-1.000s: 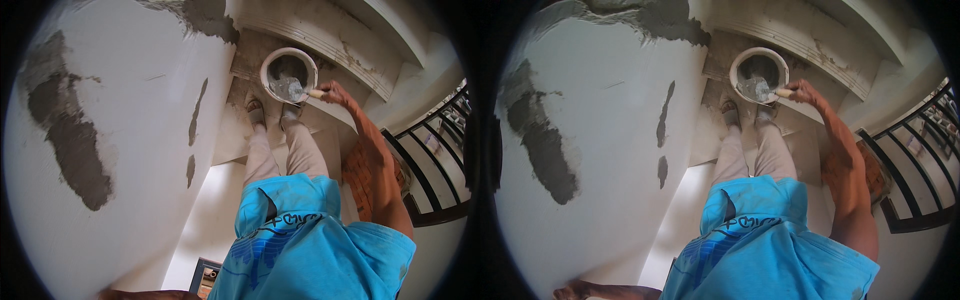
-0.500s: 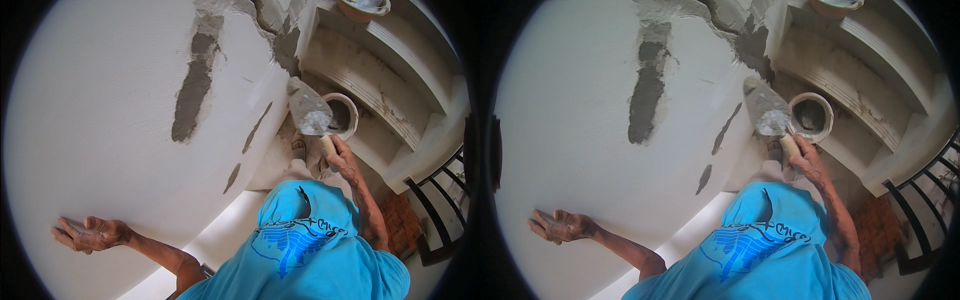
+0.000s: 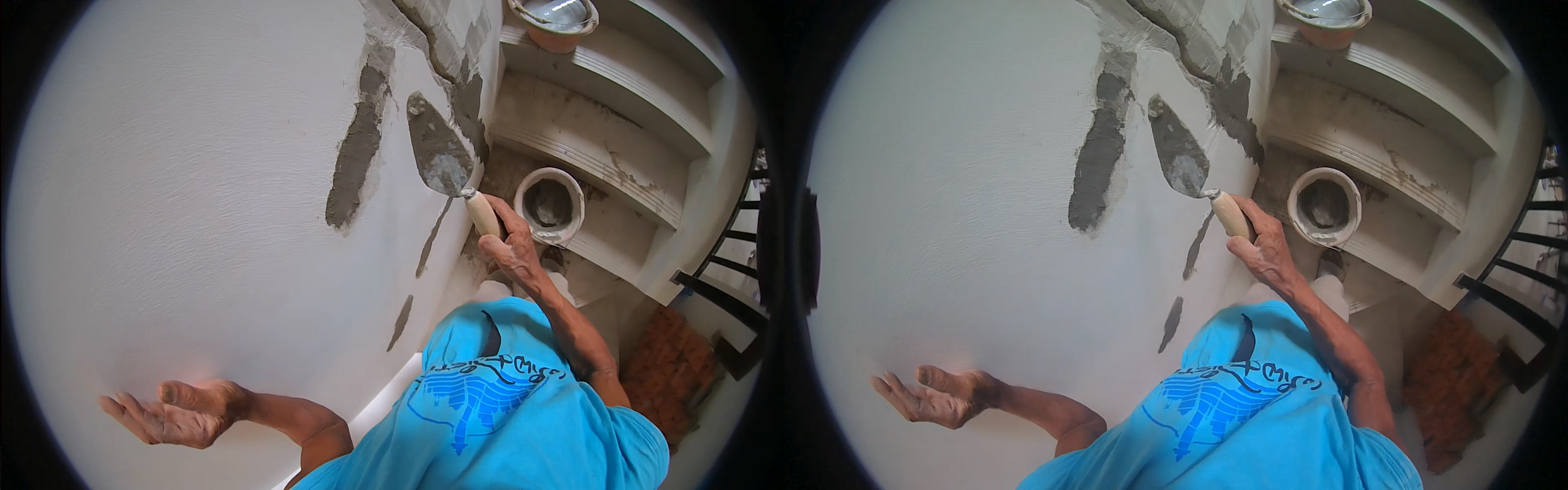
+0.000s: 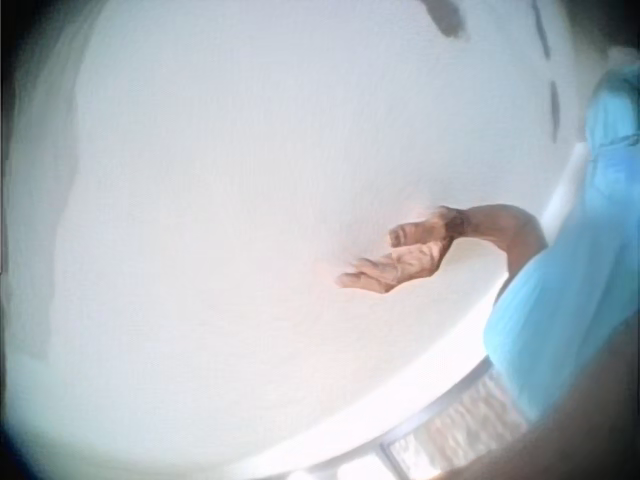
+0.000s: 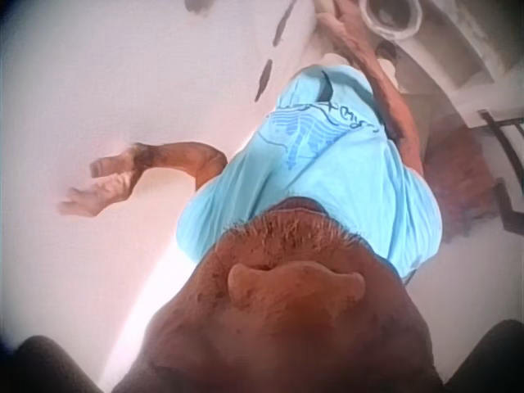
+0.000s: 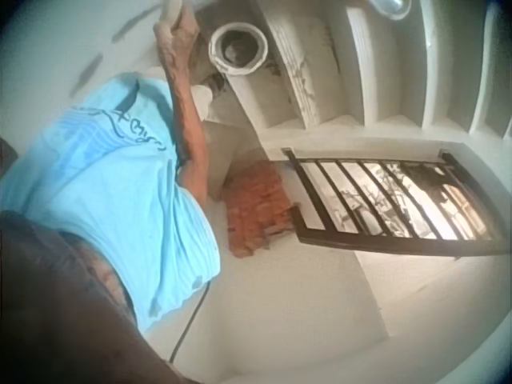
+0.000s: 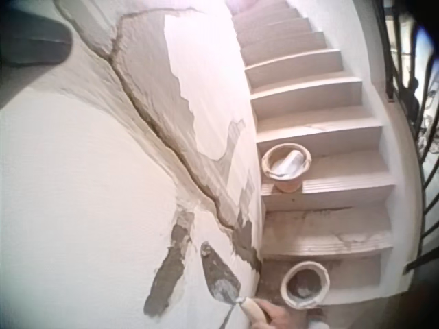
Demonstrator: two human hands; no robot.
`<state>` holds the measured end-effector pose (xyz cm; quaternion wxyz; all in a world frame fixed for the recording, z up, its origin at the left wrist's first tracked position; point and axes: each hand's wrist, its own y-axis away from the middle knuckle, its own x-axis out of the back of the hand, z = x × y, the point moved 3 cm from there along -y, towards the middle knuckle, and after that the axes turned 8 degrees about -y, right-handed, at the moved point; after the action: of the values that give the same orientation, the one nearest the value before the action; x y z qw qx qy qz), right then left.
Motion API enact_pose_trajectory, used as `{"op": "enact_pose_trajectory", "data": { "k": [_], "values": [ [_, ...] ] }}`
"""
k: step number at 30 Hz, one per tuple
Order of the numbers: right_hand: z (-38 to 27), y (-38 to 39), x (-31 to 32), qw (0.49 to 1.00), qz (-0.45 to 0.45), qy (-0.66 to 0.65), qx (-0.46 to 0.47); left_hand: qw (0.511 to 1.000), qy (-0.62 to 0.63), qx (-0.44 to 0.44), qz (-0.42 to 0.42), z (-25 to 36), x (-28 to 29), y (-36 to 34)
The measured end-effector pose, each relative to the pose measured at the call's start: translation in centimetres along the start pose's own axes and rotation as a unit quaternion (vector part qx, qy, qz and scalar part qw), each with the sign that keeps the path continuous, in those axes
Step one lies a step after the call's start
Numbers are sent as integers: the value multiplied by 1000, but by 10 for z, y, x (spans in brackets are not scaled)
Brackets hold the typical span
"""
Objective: The person applies plaster to a white wall using a trowel, smoothing the surface in a stairwell area. They repeatedly scoop plaster from a bucket and spread it onto the wall, working on different sections to fill gaps and create a uniform finish.
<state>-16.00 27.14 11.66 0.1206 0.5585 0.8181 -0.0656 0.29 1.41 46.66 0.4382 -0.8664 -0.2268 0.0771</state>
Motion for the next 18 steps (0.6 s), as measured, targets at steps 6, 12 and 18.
{"op": "enact_pose_trajectory", "data": {
  "k": [6,12,18],
  "values": [
    [-5,-7,-11,995,27,50,87,1000,9,24,13,-20,27,16],
    [-5,3,-18,994,19,80,70,996,-16,72,41,-20,46,29],
    [-4,8,-28,992,48,84,86,995,-2,87,57,-13,47,28]
  ]
}}
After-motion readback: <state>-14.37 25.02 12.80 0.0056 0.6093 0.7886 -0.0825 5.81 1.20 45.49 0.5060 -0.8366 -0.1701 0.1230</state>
